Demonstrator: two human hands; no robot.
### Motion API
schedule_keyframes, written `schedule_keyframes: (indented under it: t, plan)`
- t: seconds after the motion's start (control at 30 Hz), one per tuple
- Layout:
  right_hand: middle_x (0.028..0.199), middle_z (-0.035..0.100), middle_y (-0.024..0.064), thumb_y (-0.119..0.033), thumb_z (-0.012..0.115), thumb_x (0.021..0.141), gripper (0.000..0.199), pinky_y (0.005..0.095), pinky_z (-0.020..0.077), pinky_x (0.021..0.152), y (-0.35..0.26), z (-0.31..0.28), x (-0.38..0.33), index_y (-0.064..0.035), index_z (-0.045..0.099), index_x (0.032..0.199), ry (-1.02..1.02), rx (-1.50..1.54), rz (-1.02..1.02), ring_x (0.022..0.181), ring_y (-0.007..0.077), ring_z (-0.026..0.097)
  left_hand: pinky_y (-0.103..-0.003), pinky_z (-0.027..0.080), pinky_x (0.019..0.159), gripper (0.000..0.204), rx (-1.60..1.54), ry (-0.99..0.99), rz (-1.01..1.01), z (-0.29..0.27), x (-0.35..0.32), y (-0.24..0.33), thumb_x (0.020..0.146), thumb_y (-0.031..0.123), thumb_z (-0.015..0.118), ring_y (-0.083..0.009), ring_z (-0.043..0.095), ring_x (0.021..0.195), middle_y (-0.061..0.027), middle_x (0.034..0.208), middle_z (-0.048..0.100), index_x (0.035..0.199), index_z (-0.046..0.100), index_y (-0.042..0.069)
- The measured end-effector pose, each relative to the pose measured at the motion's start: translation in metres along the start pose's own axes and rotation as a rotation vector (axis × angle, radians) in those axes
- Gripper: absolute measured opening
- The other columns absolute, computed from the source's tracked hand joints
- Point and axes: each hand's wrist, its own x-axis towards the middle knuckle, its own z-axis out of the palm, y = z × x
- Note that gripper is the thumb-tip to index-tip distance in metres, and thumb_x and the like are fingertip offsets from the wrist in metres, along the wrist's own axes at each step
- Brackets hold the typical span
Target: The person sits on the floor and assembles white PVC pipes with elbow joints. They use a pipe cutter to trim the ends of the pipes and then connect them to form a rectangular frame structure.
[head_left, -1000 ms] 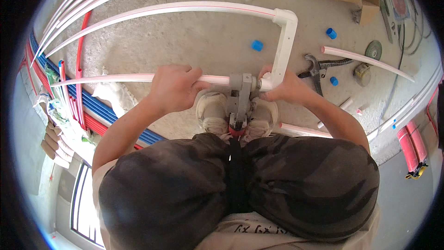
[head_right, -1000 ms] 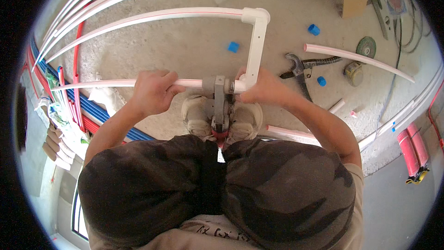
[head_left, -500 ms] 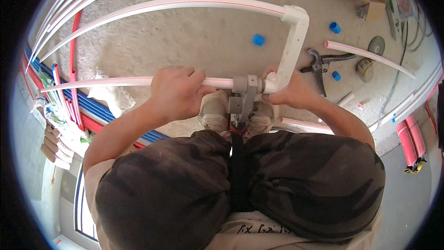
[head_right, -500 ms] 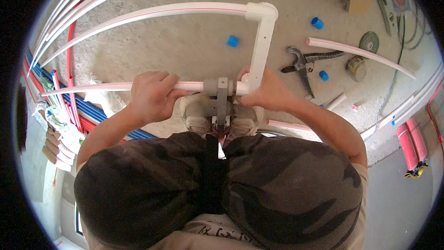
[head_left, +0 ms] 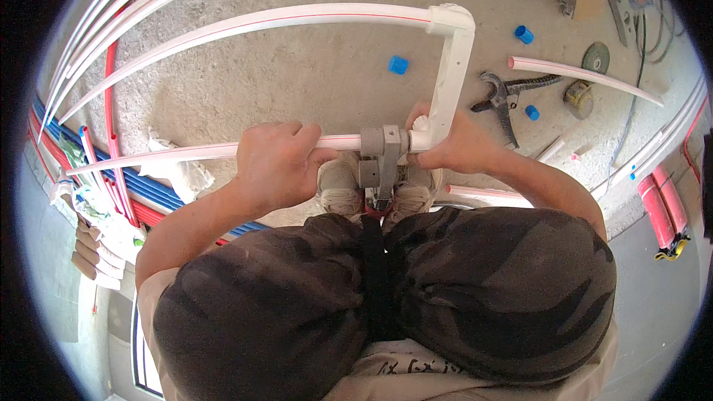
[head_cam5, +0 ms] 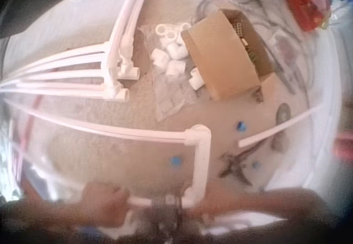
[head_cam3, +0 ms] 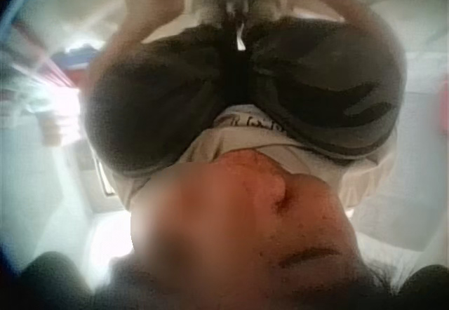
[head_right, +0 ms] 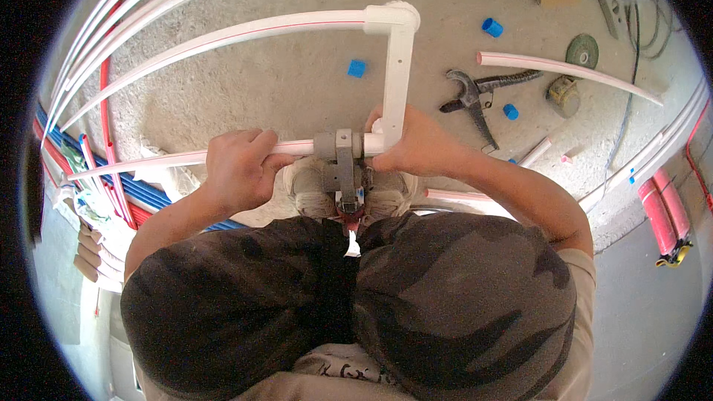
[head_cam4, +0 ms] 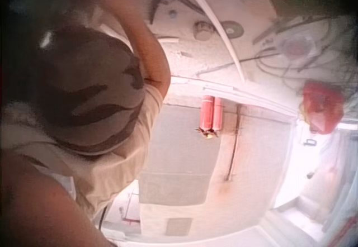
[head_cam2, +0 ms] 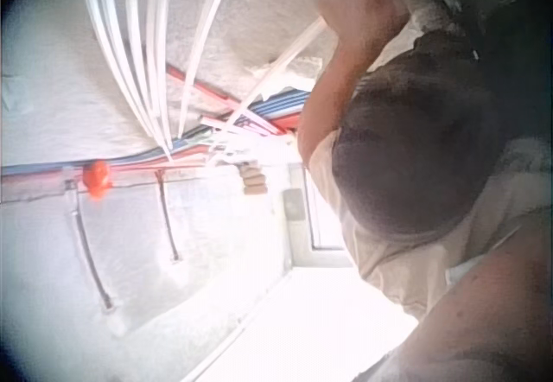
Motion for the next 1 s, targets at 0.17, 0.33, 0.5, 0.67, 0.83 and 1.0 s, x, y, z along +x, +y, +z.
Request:
schedule_keyframes:
  t: [0.17, 0.33, 0.5, 0.67, 0.83, 1.0]
  plan:
    - [0.086, 0.063, 0.0004, -0.015, 0.084, 0.070, 0.035, 0.0291, 0.0486, 0.074, 0.004, 0.000, 0.004, -0.0081, 0.064, 0.097, -0.011, 0.052, -0.033, 0.083, 0.0111, 0.059, -0.047, 0.046, 0.053, 0.030, 0.011, -0.054, -0.026, -0.001, 0.005, 0.002, 0.084, 0.030, 0.077, -0.0356, 0.062, 0.060, -0.0115, 0.066, 0.060, 0.074, 0.059, 0.008]
    - [0.086, 0.063, 0.0000, -0.014, 0.085, 0.069, 0.035, 0.0292, 0.0489, 0.074, -0.001, -0.002, 0.003, -0.0074, 0.063, 0.096, -0.040, 0.091, 0.052, 0.083, 0.0110, 0.059, -0.047, 0.045, 0.052, 0.031, 0.044, -0.001, 0.011, 0.000, 0.003, 0.004, 0.082, 0.029, 0.078, -0.0352, 0.060, 0.058, -0.0109, 0.064, 0.057, 0.073, 0.058, 0.008]
    - [0.086, 0.062, -0.0001, -0.014, 0.086, 0.068, 0.036, 0.0294, 0.0487, 0.074, 0.007, 0.003, 0.005, -0.0075, 0.063, 0.096, -0.026, 0.043, -0.046, 0.083, 0.0111, 0.059, -0.046, 0.044, 0.051, 0.031, 0.036, 0.035, 0.043, 0.004, 0.001, 0.002, 0.082, 0.029, 0.078, -0.0345, 0.060, 0.057, -0.0108, 0.063, 0.055, 0.073, 0.057, 0.008]
    - [0.084, 0.062, -0.0006, -0.014, 0.086, 0.068, 0.036, 0.0292, 0.0483, 0.073, 0.006, 0.003, 0.007, -0.0079, 0.063, 0.095, -0.036, 0.103, -0.030, 0.082, 0.0106, 0.059, -0.045, 0.043, 0.050, 0.031, 0.022, 0.005, 0.018, 0.003, 0.003, 0.004, 0.083, 0.030, 0.078, -0.0341, 0.060, 0.056, -0.0111, 0.063, 0.057, 0.073, 0.057, 0.009]
    - [0.083, 0.062, -0.0014, -0.014, 0.086, 0.068, 0.036, 0.0290, 0.0481, 0.072, 0.008, 0.002, 0.009, -0.0084, 0.062, 0.095, -0.030, 0.050, -0.107, 0.081, 0.0097, 0.058, -0.046, 0.043, 0.049, 0.032, 0.034, -0.035, 0.010, 0.001, 0.003, 0.004, 0.084, 0.030, 0.077, -0.0343, 0.060, 0.055, -0.0113, 0.062, 0.057, 0.072, 0.057, 0.008]
    - [0.084, 0.062, -0.0016, -0.014, 0.087, 0.068, 0.038, 0.0293, 0.0481, 0.073, -0.005, 0.000, 0.008, -0.0088, 0.062, 0.096, -0.083, 0.097, -0.005, 0.082, 0.0101, 0.058, -0.047, 0.045, 0.051, 0.032, 0.026, -0.009, 0.022, -0.001, 0.002, 0.004, 0.084, 0.030, 0.077, -0.0353, 0.060, 0.056, -0.0118, 0.062, 0.058, 0.073, 0.058, 0.007]
